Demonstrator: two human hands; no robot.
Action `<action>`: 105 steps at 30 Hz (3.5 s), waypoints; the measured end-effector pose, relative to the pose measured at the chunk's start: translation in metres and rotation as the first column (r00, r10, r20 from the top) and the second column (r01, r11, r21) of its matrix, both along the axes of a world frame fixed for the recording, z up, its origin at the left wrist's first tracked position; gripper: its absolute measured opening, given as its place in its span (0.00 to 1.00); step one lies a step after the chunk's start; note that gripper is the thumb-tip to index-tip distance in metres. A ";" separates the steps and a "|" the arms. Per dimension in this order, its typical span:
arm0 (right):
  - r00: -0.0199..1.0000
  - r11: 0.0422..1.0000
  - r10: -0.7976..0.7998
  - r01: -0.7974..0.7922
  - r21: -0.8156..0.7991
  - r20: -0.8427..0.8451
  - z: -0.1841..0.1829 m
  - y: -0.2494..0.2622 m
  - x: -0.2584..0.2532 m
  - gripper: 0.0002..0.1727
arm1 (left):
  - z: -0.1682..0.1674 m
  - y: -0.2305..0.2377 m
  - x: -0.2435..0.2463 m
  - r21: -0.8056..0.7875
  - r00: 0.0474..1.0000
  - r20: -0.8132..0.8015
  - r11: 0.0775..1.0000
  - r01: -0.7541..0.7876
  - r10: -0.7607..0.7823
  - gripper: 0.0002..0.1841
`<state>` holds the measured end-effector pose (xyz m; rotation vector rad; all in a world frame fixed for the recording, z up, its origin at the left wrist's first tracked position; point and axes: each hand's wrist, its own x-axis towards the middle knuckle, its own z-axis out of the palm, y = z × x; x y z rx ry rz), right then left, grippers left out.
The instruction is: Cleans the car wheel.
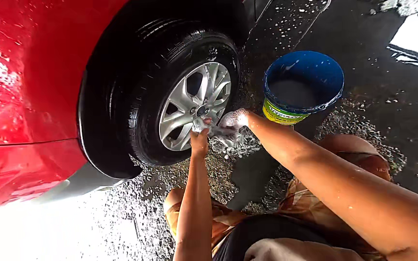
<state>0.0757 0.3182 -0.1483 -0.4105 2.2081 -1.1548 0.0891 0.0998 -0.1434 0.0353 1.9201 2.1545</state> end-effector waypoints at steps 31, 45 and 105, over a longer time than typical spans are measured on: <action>0.989 0.943 0.028 0.021 0.331 -0.143 0.083 0.015 -0.030 0.41 | -0.003 0.014 -0.009 -0.420 0.956 -0.015 0.869 0.260 -0.293 0.22; 0.959 0.982 -0.175 0.187 0.034 -0.223 0.077 0.043 -0.036 0.16 | -0.024 -0.030 -0.028 -0.370 0.990 -0.143 0.928 -0.055 0.001 0.11; 0.702 -0.026 -0.511 0.563 -0.826 0.495 0.037 -0.008 0.057 0.44 | 0.264 0.001 -0.070 -0.913 0.713 -0.321 0.404 -0.058 -0.623 0.30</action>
